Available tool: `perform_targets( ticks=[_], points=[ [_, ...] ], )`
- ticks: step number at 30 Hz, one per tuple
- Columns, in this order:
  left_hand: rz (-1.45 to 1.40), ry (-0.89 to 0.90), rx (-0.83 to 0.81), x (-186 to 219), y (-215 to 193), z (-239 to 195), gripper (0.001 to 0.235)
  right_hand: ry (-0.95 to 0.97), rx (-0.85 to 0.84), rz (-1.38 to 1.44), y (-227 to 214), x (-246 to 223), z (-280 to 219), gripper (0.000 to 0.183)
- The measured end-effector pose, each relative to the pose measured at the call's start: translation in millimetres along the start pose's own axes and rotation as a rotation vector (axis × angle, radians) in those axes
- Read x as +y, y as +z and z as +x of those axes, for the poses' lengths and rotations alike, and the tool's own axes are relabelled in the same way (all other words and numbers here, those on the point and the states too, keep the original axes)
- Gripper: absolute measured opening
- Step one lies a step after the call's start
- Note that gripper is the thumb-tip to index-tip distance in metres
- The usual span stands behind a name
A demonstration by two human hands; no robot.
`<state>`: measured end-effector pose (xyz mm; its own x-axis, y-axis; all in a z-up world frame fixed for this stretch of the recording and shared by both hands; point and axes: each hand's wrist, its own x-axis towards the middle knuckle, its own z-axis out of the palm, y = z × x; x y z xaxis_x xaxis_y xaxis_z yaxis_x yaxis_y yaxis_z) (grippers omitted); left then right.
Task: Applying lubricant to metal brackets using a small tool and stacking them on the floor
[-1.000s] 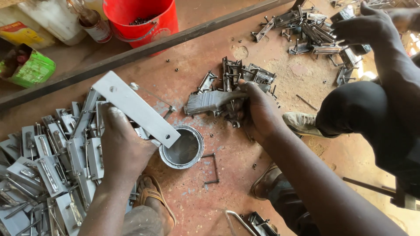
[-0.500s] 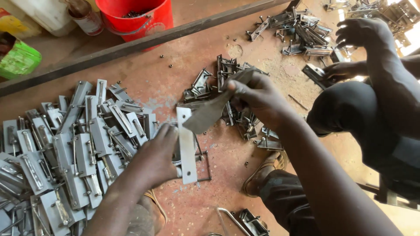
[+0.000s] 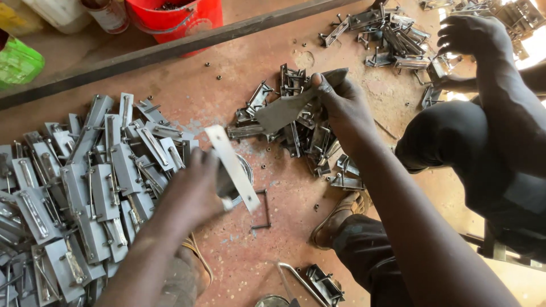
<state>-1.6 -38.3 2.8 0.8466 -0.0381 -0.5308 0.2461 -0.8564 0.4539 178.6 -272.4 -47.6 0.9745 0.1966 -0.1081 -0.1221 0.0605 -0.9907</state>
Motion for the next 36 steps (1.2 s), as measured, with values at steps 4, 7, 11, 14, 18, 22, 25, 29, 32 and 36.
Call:
perform_targets(
  ticks=[4, 7, 11, 14, 18, 22, 25, 29, 32, 36],
  points=[
    [0.042, -0.196, 0.303, -33.4, -9.2, 7.6, 0.082, 0.011, 0.006, -0.258, 5.9, 13.2, -5.6, 0.035],
    [0.061, -0.23, 0.498, -57.1, -2.9, 13.5, 0.093, 0.035, -0.047, -0.383, 25.2, 19.7, -19.5, 0.034],
    [0.034, -0.263, 0.578, -50.1, -6.8, 12.4, 0.096, 0.263, -0.204, -0.648, 25.3, 95.7, -22.1, 0.01],
    [-0.039, -0.221, 0.534, -38.4, -9.2, 4.0, 0.094, 0.356, -0.356, -1.065, 21.6, 185.2, -32.6, 0.038],
    [0.045, -0.199, 0.63, -37.7, -1.7, 4.4, 0.071, 0.566, -0.323, -1.499, 37.3, 253.1, -79.0, 0.053],
    [0.184, -0.214, 0.621, -44.2, -4.5, 8.3, 0.065, 0.715, -0.356, -1.2, -1.0, 400.8, -127.8, 0.049],
    [0.162, -0.31, 0.522, -47.5, -7.5, 9.1, 0.069, 0.941, -0.29, -1.159, 18.6, 376.9, -138.5, 0.049],
    [0.088, -0.377, 0.477, -45.9, -8.5, 8.4, 0.072, 1.033, -0.236, -1.163, 18.3, 392.1, -141.3, 0.033],
    [0.084, -0.34, 0.535, -46.7, -1.6, 12.2, 0.071, 0.918, -0.263, -1.195, 5.9, 409.0, -140.7, 0.039],
    [0.042, -0.328, 0.51, -43.2, -3.8, 18.3, 0.078, 0.815, -0.238, -1.238, -5.5, 395.1, -112.7, 0.042]
  ],
)
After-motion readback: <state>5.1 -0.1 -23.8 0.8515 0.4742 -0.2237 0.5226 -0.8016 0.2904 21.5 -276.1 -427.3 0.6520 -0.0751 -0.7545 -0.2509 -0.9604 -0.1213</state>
